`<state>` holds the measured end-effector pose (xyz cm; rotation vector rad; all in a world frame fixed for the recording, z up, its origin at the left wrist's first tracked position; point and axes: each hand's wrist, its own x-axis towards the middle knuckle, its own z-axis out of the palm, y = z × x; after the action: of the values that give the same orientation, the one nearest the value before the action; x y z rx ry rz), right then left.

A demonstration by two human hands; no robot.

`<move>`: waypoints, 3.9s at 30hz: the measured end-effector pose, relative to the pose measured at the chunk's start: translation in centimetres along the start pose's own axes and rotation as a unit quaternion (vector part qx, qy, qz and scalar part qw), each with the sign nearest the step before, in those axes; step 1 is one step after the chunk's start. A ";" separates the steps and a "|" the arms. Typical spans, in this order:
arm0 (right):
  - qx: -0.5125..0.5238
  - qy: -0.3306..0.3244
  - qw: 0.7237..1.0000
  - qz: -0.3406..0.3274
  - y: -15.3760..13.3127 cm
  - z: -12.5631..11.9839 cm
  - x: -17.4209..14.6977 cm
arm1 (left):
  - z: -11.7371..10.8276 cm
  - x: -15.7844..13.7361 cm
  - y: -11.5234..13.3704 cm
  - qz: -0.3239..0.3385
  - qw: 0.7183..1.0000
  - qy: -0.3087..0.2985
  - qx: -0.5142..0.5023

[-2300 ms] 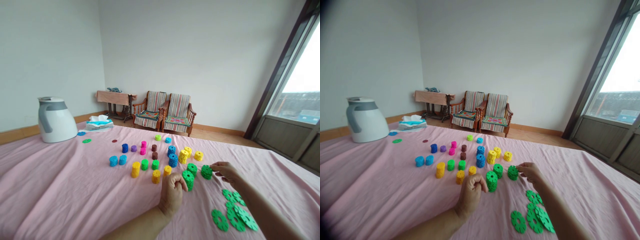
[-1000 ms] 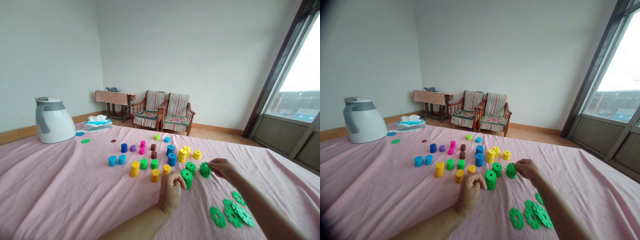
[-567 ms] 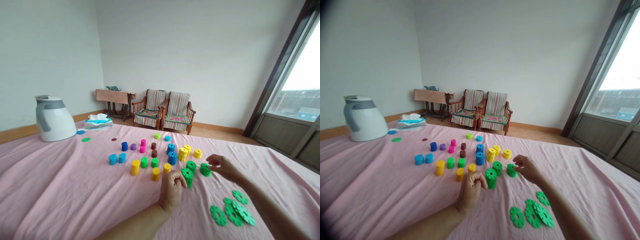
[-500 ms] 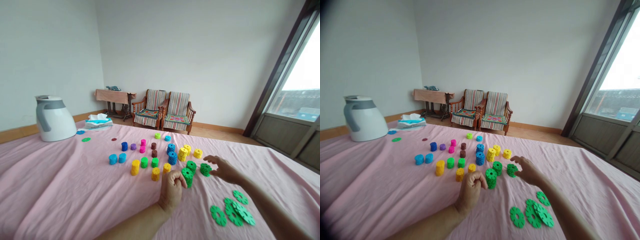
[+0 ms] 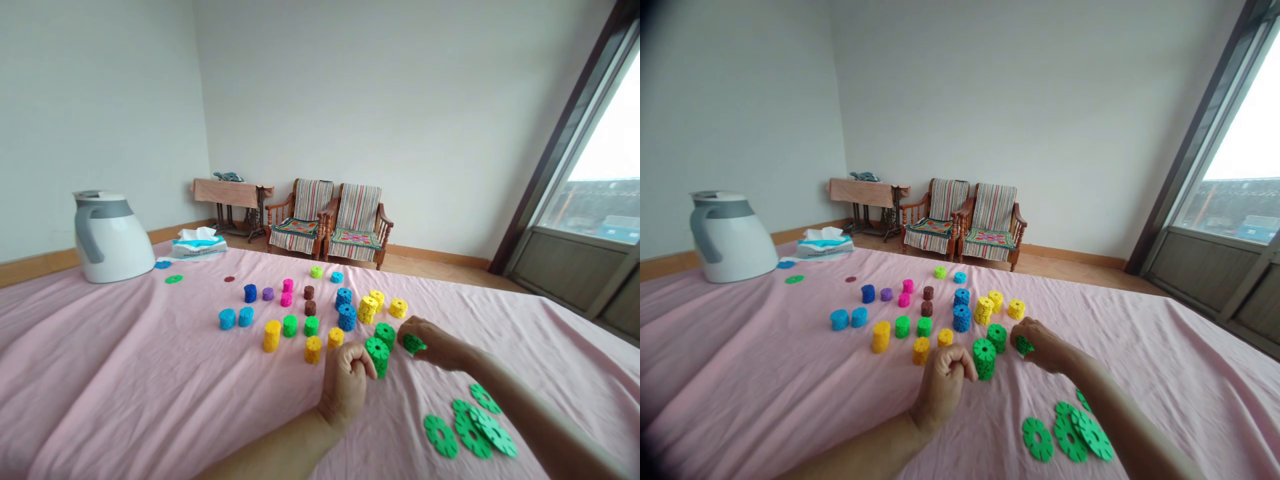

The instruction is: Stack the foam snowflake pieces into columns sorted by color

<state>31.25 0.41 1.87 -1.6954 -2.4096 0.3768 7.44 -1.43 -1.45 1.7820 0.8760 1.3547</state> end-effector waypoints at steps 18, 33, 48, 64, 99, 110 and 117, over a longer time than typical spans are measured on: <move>0.022 0.057 0.998 0.033 0.7 1.0 -0.6 | -0.2 0.3 0.2 0.000 1.000 0.016 -0.020; 0.093 0.163 0.965 0.181 4.2 -0.1 -4.4 | 0.5 -0.8 -0.1 0.022 0.996 -0.052 -0.070; 0.105 0.025 0.965 0.241 4.7 0.1 -11.0 | 0.4 -0.4 0.6 -0.023 0.995 -0.057 -0.078; 0.398 0.246 0.847 0.252 0.9 0.3 -1.1 | 0.3 -0.4 0.5 -0.021 0.997 -0.056 -0.044; 0.190 0.270 0.915 0.232 4.1 4.5 -2.5 | 10.5 0.9 2.0 -0.183 0.972 -0.146 0.022; 0.167 0.254 0.929 0.210 4.0 5.4 -2.0 | 10.0 1.1 1.8 -0.174 0.973 -0.150 0.018; 0.136 0.233 0.951 0.153 2.3 3.8 -2.8 | 8.9 -0.8 2.0 -0.169 0.977 -0.129 0.022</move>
<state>33.21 -1.88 -2.45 -1.7874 -1.6864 0.2897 16.12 -4.36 -1.77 1.7003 1.0147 0.8731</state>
